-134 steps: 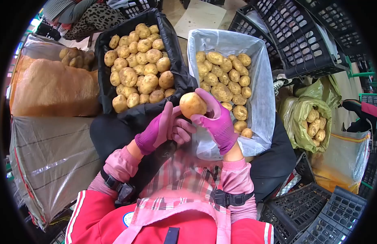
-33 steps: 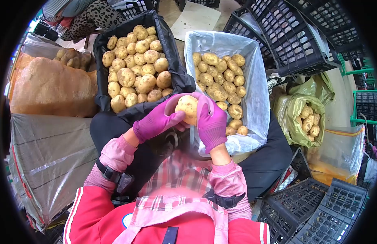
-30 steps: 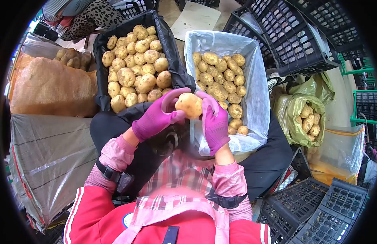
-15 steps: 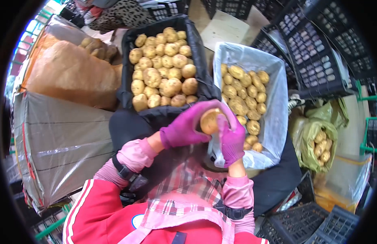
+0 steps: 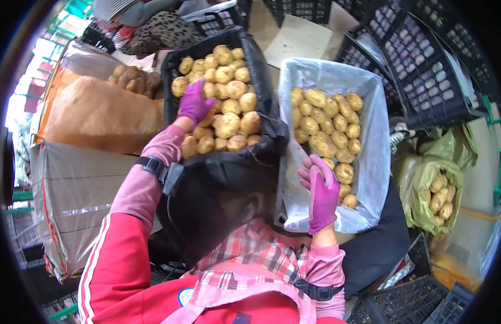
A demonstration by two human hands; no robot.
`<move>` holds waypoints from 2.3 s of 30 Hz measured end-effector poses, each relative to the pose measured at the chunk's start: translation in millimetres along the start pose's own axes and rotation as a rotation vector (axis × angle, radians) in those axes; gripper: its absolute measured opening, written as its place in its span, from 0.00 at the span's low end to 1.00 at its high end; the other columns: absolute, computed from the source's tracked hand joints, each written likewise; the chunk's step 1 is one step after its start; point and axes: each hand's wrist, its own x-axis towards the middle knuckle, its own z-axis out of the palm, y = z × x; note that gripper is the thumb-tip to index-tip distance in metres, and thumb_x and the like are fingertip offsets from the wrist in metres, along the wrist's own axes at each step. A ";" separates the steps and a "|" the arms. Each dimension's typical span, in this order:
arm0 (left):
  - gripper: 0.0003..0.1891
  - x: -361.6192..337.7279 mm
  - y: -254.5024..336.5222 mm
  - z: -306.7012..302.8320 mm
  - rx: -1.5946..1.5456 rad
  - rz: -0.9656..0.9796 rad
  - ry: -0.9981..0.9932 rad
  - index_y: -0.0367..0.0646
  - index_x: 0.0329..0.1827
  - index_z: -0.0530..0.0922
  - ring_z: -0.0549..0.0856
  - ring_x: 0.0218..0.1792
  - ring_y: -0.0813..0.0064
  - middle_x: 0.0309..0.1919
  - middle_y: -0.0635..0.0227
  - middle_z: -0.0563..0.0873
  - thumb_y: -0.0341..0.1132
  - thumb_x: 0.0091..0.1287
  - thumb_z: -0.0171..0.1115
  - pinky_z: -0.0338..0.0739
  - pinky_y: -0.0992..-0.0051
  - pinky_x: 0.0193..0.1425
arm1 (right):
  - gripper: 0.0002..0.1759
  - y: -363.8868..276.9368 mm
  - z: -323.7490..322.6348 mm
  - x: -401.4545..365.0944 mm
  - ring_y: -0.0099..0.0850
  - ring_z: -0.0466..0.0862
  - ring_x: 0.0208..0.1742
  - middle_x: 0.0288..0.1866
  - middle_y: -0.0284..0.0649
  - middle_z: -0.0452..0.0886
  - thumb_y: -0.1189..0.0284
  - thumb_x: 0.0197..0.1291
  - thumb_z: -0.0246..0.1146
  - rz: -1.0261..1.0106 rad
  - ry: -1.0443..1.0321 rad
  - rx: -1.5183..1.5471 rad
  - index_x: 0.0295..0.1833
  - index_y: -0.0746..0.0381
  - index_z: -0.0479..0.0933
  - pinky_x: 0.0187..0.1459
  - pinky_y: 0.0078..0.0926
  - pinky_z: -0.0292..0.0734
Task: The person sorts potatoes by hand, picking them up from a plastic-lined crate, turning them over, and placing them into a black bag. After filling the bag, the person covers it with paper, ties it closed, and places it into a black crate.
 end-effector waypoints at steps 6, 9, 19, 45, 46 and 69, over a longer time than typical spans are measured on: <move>0.32 11.9 -12.8 25.1 0.220 -0.161 -0.319 0.52 0.72 0.67 0.80 0.59 0.48 0.63 0.46 0.76 0.40 0.64 0.64 0.76 0.57 0.60 | 0.20 3.6 -42.1 23.3 0.28 0.85 0.46 0.54 0.42 0.83 0.67 0.72 0.58 -0.039 0.101 0.020 0.64 0.64 0.75 0.48 0.22 0.80; 0.34 5.4 19.5 -9.5 0.191 -0.072 -0.342 0.45 0.71 0.69 0.79 0.60 0.51 0.62 0.49 0.77 0.43 0.61 0.68 0.75 0.60 0.62 | 0.20 14.5 -54.4 80.1 0.27 0.84 0.44 0.53 0.41 0.84 0.65 0.69 0.61 -0.113 0.083 -0.216 0.63 0.63 0.76 0.47 0.22 0.79; 0.29 -149.6 157.4 -59.3 -1.147 -0.335 -0.654 0.37 0.73 0.65 0.78 0.64 0.68 0.63 0.57 0.78 0.31 0.70 0.62 0.73 0.70 0.67 | 0.37 62.3 5.3 301.5 0.50 0.69 0.71 0.79 0.40 0.59 0.68 0.61 0.59 -0.523 0.039 -1.728 0.77 0.46 0.58 0.68 0.48 0.68; 0.34 -134.4 154.7 -88.5 -1.905 -0.348 -0.997 0.45 0.79 0.51 0.82 0.58 0.61 0.65 0.56 0.72 0.46 0.76 0.52 0.80 0.63 0.59 | 0.41 -29.6 33.2 1.1 0.32 0.72 0.69 0.71 0.45 0.70 0.63 0.62 0.70 -0.193 -0.295 -0.081 0.74 0.71 0.61 0.68 0.29 0.69; 0.34 -135.2 156.9 -92.5 -1.947 -0.333 -0.998 0.45 0.79 0.51 0.82 0.58 0.60 0.66 0.56 0.71 0.46 0.76 0.52 0.79 0.63 0.61 | 0.42 -34.4 34.0 -1.6 0.32 0.73 0.68 0.70 0.45 0.71 0.62 0.62 0.71 -0.208 -0.280 -0.119 0.74 0.71 0.61 0.67 0.29 0.69; 0.35 -108.8 131.8 -80.3 -1.486 -0.152 -0.447 0.40 0.72 0.66 0.81 0.56 0.71 0.58 0.62 0.78 0.41 0.65 0.71 0.81 0.71 0.59 | 0.22 -1.7 3.3 22.6 0.25 0.85 0.45 0.50 0.40 0.85 0.60 0.70 0.62 -0.111 0.234 0.112 0.61 0.63 0.74 0.45 0.21 0.81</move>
